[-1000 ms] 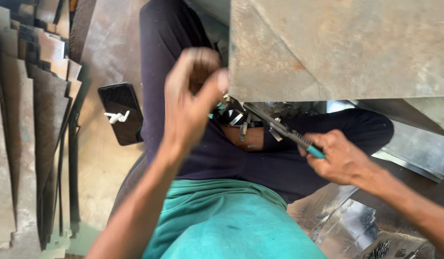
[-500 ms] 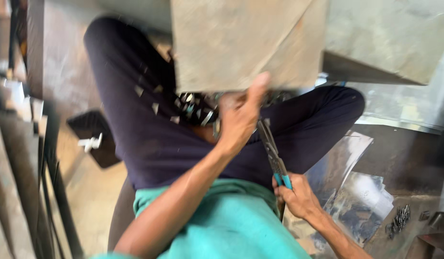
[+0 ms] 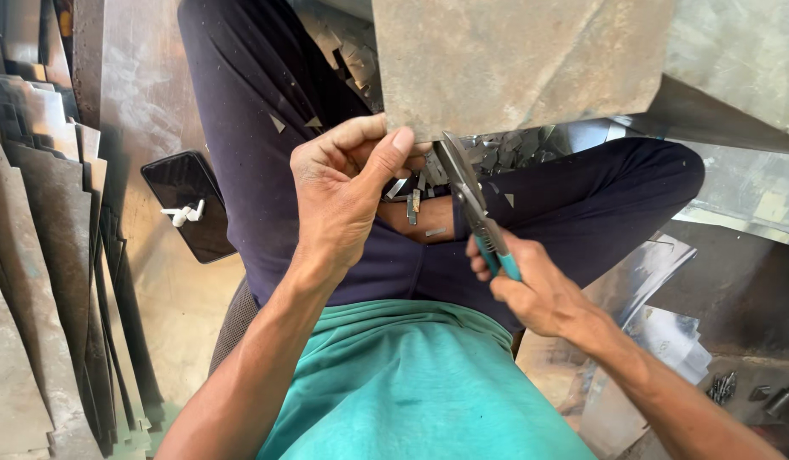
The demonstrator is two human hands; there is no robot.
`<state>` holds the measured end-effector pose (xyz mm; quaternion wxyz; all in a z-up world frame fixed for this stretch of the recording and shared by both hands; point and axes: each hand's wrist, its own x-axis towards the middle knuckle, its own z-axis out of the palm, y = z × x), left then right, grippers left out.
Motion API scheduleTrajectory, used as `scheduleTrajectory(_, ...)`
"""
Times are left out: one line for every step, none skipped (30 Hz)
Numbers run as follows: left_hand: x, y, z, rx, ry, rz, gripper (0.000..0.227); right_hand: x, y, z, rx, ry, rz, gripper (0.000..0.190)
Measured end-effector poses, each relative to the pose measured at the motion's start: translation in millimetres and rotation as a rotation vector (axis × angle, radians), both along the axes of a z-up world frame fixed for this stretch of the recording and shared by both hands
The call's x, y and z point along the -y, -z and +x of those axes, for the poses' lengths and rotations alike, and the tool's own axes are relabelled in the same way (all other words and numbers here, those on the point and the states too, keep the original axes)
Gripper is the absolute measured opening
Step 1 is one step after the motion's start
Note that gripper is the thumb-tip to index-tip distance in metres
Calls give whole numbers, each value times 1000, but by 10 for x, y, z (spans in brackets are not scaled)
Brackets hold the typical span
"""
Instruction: The person sits cross-legged on the floor and uses tin snips to cut a large, rusty metal sheet into smaller rectangular pieces. The cut pieces fall onto the floor around them as they continue cutting.
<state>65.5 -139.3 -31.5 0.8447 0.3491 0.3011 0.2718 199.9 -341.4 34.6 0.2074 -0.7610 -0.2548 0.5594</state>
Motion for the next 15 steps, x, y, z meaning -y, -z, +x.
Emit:
scheduleTrajectory(-6,9,6,-12,-8,15,18,-31,-19,30,20,-16,-39,38)
scheduleTrajectory(0,26,-1,-23,-16,30,18,-63,-39,64,40,-31,-78,36)
scheduleTrajectory(21,50,-27,-38,-20,41,17,-79,-63,75,56,-45,-122,33)
scheduleTrajectory(46,71,-63,-50,-14,51,17,-96,-83,92,74,-66,-113,30)
scheduleTrajectory(67,78,-91,-63,-7,64,17,-109,-102,116,92,-88,-101,27)
scheduleTrajectory(75,69,-111,-75,0,76,16,-117,-121,140,109,-109,-89,24)
scheduleTrajectory(37,49,-96,-88,6,35,14,-133,-117,167,117,-117,-110,22)
scheduleTrajectory(-23,12,-60,-102,11,-6,12,-138,-110,190,125,-124,-131,20)
scheduleTrajectory(-113,-35,10,-110,16,-40,10,-143,-85,220,139,-131,-145,18)
scheduleTrajectory(-210,-92,106,-182,-11,166,18,-133,-58,244,164,-155,-138,15)
scheduleTrajectory(-300,-155,206,-254,-38,372,34,-106,-32,256,188,-179,-131,13)
scheduleTrajectory(-395,-210,320,-326,-66,579,52,-67,-5,265,211,-203,-124,11)
scheduleTrajectory(-477,-229,458,-270,-62,527,52,-22,9,283,199,-190,-148,11)
scheduleTrajectory(-484,-258,550,-215,-58,475,53,22,13,322,186,-177,-172,11)
scheduleTrajectory(-450,-252,602,-233,-145,537,53,59,24,340,183,-156,-194,12)
